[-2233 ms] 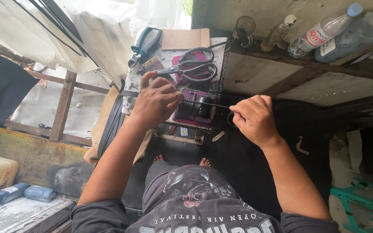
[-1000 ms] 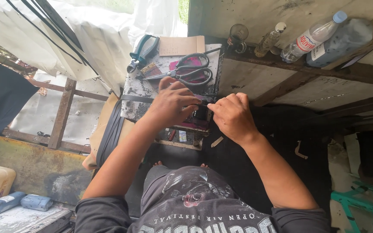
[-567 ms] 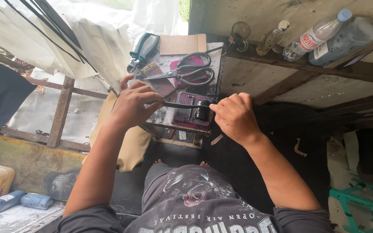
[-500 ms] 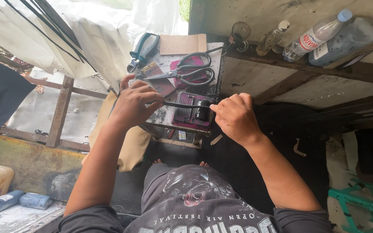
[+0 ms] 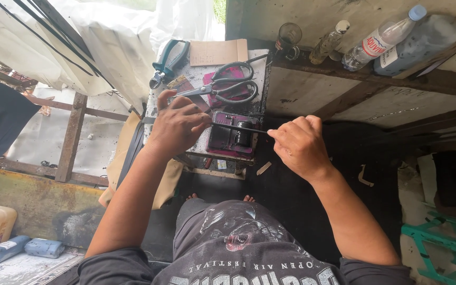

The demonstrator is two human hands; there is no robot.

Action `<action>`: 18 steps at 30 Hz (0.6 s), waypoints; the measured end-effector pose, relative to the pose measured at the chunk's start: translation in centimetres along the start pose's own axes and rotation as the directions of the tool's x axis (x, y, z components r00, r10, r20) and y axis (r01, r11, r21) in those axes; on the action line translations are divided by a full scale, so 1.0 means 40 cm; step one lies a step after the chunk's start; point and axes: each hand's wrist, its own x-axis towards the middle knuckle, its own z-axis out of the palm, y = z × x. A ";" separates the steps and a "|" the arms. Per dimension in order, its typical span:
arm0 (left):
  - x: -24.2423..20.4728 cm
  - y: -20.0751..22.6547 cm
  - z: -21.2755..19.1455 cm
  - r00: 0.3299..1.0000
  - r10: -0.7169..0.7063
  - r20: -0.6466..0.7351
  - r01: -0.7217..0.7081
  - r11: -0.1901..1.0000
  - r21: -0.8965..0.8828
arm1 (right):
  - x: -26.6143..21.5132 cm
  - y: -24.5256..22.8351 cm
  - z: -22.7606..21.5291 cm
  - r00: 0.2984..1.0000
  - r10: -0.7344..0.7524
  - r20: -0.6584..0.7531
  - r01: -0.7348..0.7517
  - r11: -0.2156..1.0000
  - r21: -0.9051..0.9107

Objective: Processing long leather strips by applying a treatment to the ends and hanging them on a rack to dry.

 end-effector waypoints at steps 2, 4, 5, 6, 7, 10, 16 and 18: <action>0.013 0.019 0.003 1.000 0.012 -0.005 -0.012 1.000 -0.008 | -0.010 0.004 -0.015 1.000 0.002 -0.015 -0.002 1.000 0.002; 0.026 0.041 0.006 1.000 0.022 -0.017 -0.022 0.999 -0.026 | -0.023 0.011 -0.031 1.000 0.008 -0.002 -0.008 1.000 -0.023; 0.030 0.047 0.011 1.000 0.023 -0.016 -0.024 0.999 -0.026 | -0.032 0.015 -0.037 1.000 0.009 -0.003 -0.009 1.000 -0.023; 0.033 0.053 0.016 0.999 0.028 -0.015 -0.028 0.999 -0.031 | -0.040 0.018 -0.043 1.000 0.015 -0.002 -0.015 0.999 -0.030; 0.036 0.060 0.020 0.999 0.033 -0.013 -0.033 0.999 -0.036 | -0.049 0.022 -0.049 1.000 0.021 -0.001 -0.021 0.999 -0.038; 0.057 0.084 0.015 0.998 0.063 0.013 -0.062 0.996 -0.063 | -0.070 0.030 -0.064 0.999 0.052 -0.008 -0.052 0.998 -0.033; 0.083 0.113 0.058 0.994 0.109 0.024 -0.108 0.992 -0.069 | -0.117 0.051 -0.093 0.992 0.127 -0.012 -0.128 0.990 -0.064; 0.095 0.120 0.072 0.993 0.115 0.025 -0.112 0.988 -0.102 | -0.131 0.059 -0.098 0.990 0.140 -0.014 -0.140 0.988 -0.071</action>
